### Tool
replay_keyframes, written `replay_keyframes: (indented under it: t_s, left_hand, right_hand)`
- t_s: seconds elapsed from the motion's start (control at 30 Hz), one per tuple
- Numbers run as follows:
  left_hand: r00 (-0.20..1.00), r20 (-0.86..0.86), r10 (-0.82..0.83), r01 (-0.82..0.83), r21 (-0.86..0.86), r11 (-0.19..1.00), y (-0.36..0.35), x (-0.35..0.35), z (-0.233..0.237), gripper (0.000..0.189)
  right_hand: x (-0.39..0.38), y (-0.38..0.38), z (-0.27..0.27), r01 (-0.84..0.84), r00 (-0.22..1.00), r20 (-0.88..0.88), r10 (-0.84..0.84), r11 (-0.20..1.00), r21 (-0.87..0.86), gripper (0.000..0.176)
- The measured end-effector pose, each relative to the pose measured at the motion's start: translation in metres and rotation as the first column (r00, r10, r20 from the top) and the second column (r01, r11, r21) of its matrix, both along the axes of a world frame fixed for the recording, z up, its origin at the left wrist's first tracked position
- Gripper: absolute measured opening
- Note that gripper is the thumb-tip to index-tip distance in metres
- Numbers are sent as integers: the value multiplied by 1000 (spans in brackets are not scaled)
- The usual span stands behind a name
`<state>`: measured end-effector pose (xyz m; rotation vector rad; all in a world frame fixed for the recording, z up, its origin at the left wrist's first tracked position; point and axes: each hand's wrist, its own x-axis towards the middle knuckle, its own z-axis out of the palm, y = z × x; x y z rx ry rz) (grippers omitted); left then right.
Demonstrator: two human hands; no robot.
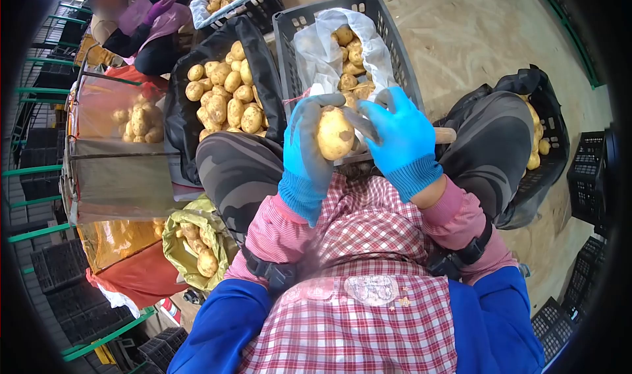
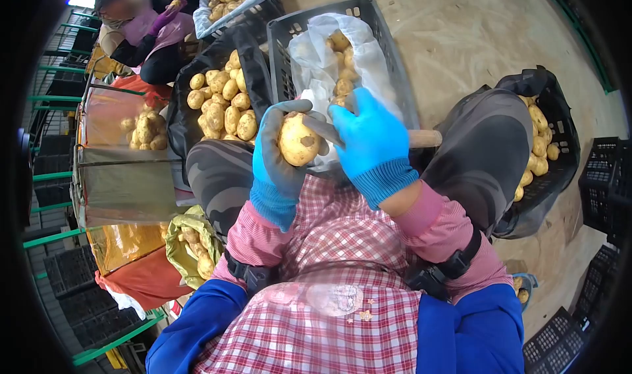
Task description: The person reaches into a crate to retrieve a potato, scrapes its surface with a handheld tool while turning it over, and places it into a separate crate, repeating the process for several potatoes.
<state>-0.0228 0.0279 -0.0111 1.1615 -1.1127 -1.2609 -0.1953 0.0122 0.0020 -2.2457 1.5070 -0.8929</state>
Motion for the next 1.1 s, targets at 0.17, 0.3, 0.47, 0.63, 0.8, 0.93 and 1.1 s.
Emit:
replay_keyframes:
  t_s: [0.17, 0.3, 0.47, 0.63, 0.8, 0.93, 1.1]
  left_hand:
    - [988, 128, 86, -72, -112, 991, 7, -10, 9, 45]
    - [955, 253, 153, -104, -196, 975, 10, -9, 8, 46]
    - [999, 46, 28, -16, -230, 973, 12, -11, 14, 59]
    - [975, 220, 15, 57, -320, 946, 11, -9, 6, 90]
    - [971, 239, 29, 41, -283, 958, 6, -7, -2, 92]
    - [913, 390, 116, 25, -337, 941, 8, -7, 1, 96]
    - [900, 432, 62, 48, -239, 970, 8, -2, 0, 98]
  right_hand:
    - [12, 10, -6, -23, 996, -90, 26, 999, 28, 19]
    - [16, 14, -8, -32, 999, -24, 35, 995, 98, 18]
    - [1, -1, -4, 115, 993, -8, -114, 992, 51, 39]
    - [0, 4, 2, 1, 995, -95, -7, 998, -64, 21]
    - [2, 7, -3, -14, 989, -151, -6, 991, -132, 17]
    - [3, 6, -4, 38, 970, -235, -70, 990, -137, 19]
    - [5, 16, -4, -30, 973, -230, 10, 996, -87, 18]
